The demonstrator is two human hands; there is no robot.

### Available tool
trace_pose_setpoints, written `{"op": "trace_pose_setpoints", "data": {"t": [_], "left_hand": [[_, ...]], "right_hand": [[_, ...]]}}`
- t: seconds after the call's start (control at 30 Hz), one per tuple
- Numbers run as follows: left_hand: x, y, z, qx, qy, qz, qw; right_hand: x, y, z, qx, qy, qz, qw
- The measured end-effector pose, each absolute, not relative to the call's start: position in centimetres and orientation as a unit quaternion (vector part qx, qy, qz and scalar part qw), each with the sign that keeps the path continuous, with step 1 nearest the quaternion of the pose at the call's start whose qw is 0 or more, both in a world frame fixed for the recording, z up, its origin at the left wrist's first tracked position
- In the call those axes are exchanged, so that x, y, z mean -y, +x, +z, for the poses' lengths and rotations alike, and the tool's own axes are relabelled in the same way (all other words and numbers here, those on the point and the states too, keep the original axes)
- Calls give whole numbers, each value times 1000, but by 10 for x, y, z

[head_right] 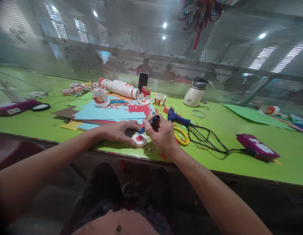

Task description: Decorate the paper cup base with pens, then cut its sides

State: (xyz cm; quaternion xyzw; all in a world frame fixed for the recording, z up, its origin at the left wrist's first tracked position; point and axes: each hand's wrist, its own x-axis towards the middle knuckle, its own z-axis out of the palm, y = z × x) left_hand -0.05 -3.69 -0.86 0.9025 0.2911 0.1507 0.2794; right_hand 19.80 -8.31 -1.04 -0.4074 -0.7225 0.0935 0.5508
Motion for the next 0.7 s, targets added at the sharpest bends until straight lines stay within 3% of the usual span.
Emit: {"op": "trace_pose_setpoints", "data": {"t": [0.7], "left_hand": [[36,0,-10,-288,904,148,280]], "right_hand": [[81,198,-11,731,-397,100,546]]}}
